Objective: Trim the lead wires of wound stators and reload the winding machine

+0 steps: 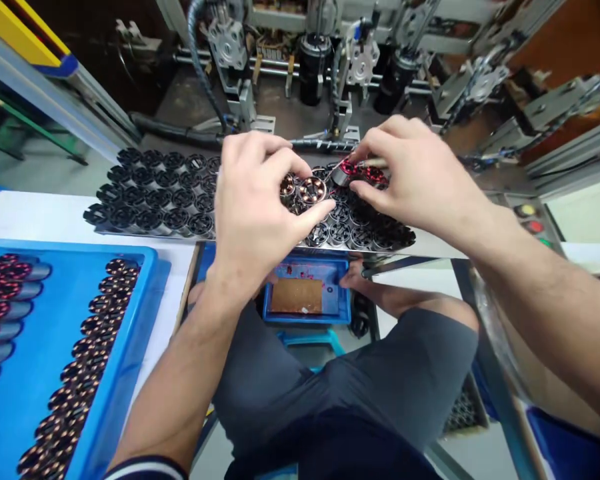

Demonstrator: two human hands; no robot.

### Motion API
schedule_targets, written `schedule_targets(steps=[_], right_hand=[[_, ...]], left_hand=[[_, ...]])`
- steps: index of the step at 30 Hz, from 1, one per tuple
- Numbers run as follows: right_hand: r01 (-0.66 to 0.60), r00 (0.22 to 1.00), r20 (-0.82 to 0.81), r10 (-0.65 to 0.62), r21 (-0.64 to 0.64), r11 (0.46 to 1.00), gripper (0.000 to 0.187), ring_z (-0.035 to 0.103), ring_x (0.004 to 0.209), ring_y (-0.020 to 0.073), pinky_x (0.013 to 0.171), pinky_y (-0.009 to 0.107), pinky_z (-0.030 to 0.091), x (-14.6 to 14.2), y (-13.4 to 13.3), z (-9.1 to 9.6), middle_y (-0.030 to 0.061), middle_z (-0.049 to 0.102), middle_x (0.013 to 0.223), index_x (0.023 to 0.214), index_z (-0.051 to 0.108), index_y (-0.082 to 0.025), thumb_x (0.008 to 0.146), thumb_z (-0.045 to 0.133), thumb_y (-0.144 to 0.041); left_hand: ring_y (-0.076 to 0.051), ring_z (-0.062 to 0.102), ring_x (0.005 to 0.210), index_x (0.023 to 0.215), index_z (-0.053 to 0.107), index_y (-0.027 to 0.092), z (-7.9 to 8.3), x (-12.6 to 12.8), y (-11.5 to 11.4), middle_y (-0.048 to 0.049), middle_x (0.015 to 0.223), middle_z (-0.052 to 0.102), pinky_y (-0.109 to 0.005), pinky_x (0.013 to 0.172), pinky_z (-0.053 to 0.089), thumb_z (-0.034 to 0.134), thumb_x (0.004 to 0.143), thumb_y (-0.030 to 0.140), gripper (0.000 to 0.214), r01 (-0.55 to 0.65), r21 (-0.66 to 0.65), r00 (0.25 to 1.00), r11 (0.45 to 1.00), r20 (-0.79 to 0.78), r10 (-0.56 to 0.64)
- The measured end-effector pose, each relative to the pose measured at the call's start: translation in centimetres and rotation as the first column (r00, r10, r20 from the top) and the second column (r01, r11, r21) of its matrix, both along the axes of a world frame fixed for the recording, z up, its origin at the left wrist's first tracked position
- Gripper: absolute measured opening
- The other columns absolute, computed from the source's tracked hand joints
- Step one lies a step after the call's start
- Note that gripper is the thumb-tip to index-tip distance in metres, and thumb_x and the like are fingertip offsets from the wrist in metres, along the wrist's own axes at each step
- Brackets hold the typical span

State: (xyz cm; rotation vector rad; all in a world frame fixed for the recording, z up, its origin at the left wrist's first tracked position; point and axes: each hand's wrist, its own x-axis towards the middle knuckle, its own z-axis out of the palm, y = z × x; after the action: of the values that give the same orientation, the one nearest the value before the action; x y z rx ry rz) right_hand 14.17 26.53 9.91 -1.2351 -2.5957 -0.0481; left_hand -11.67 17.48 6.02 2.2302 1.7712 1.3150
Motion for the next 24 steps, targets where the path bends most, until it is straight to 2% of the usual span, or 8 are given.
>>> schedule_targets(steps=[4, 8, 12, 15, 18, 20, 22, 24], right_hand=[[-0.016, 0.999, -0.038, 0.016, 0.007, 1.000, 0.018, 0.076, 0.132, 0.0484, 0.116, 0.074, 0.070, -0.6, 1.9, -2.3, 0.0198, 0.083, 0.135, 0.124, 0.083, -0.022, 0.109, 0.084, -0.032], [-0.050, 0.989, -0.141, 0.050, 0.000, 0.999, 0.011, 0.072, 0.152, 0.0493, 0.135, 0.079, 0.060, -0.7, 1.4, -1.5, 0.0198, 0.080, 0.162, 0.118, 0.079, -0.026, 0.111, 0.085, -0.030], [-0.057, 0.904, -0.419, 0.085, 0.080, 0.995, 0.014, 0.068, 0.169, 0.0437, 0.147, 0.070, 0.052, -0.3, -4.8, 2.4, 0.0174, 0.076, 0.176, 0.120, 0.074, -0.029, 0.115, 0.086, -0.037], [-0.169, 0.846, -0.531, 0.047, -0.184, 0.968, 0.018, 0.080, 0.148, 0.0352, 0.132, 0.057, 0.068, 0.4, -11.7, 3.9, 0.0047, 0.084, 0.156, 0.119, 0.074, -0.037, 0.115, 0.091, -0.042], [-0.293, 0.814, -0.580, 0.028, -0.369, 0.882, 0.024, 0.085, 0.132, 0.0329, 0.119, 0.054, 0.075, 1.8, -17.0, 1.7, 0.0027, 0.088, 0.133, 0.118, 0.078, -0.038, 0.109, 0.098, -0.030], [-0.373, 0.713, -0.697, -0.075, -0.467, 0.801, 0.044, 0.084, 0.135, 0.0353, 0.119, 0.055, 0.077, 3.4, -19.3, -1.4, 0.0035, 0.088, 0.135, 0.128, 0.082, -0.040, 0.096, 0.110, -0.028], [-0.492, 0.568, -0.768, -0.296, -0.606, 0.626, 0.071, 0.084, 0.141, 0.0365, 0.118, 0.053, 0.078, 5.0, -21.2, -4.6, 0.0034, 0.086, 0.152, 0.145, 0.082, -0.044, 0.085, 0.120, -0.039], [-0.613, 0.440, -0.714, -0.544, -0.682, 0.400, 0.078, 0.088, 0.138, 0.0337, 0.111, 0.047, 0.080, 6.3, -22.8, -7.1, 0.0046, 0.085, 0.158, 0.159, 0.077, -0.043, 0.091, 0.115, -0.054]], left_hand=[[-0.048, 0.073, 0.151, 0.113, 0.083, 0.028, -2.2, 0.2, 2.3, -0.0118, 0.145, 0.082, -0.077, 0.137, 0.059, 0.107, 0.094, 0.032, 0.032, -0.044, -0.007, 0.996, 0.999, -0.080, 0.044], [-0.048, 0.074, 0.151, 0.139, 0.085, 0.029, -3.0, 0.5, 0.7, -0.0136, 0.156, 0.081, -0.076, 0.135, 0.060, 0.107, 0.094, 0.036, 0.051, -0.043, 0.094, 0.999, 0.995, 0.003, 0.043], [-0.044, 0.081, 0.145, 0.160, 0.081, 0.034, -2.6, 3.0, -3.3, -0.0097, 0.157, 0.086, -0.074, 0.133, 0.064, 0.102, 0.103, 0.044, 0.061, 0.032, 0.312, 0.971, 0.950, 0.215, -0.103], [-0.038, 0.089, 0.135, 0.170, 0.079, 0.037, -3.7, 5.8, -6.8, -0.0069, 0.156, 0.088, -0.062, 0.117, 0.078, 0.105, 0.104, 0.052, 0.073, 0.082, 0.366, 0.872, 0.927, 0.424, -0.244], [-0.028, 0.094, 0.108, 0.159, 0.087, 0.035, -6.6, 7.6, -10.4, -0.0031, 0.133, 0.095, -0.048, 0.091, 0.082, 0.106, 0.105, 0.061, 0.063, 0.079, 0.387, 0.811, 0.919, 0.511, -0.284], [-0.024, 0.092, 0.093, 0.151, 0.091, 0.028, -8.9, 8.2, -12.6, -0.0032, 0.119, 0.097, -0.042, 0.078, 0.077, 0.109, 0.101, 0.062, 0.063, 0.136, 0.378, 0.795, 0.916, 0.510, -0.328], [-0.025, 0.090, 0.091, 0.143, 0.093, 0.023, -10.8, 8.5, -14.5, -0.0054, 0.113, 0.095, -0.041, 0.077, 0.076, 0.111, 0.097, 0.065, 0.065, 0.222, 0.304, 0.772, 0.926, 0.525, -0.358], [-0.025, 0.087, 0.092, 0.133, 0.095, 0.024, -12.2, 9.0, -15.9, -0.0068, 0.109, 0.090, -0.042, 0.078, 0.076, 0.106, 0.100, 0.073, 0.060, 0.266, 0.213, 0.756, 0.940, 0.559, -0.341]])
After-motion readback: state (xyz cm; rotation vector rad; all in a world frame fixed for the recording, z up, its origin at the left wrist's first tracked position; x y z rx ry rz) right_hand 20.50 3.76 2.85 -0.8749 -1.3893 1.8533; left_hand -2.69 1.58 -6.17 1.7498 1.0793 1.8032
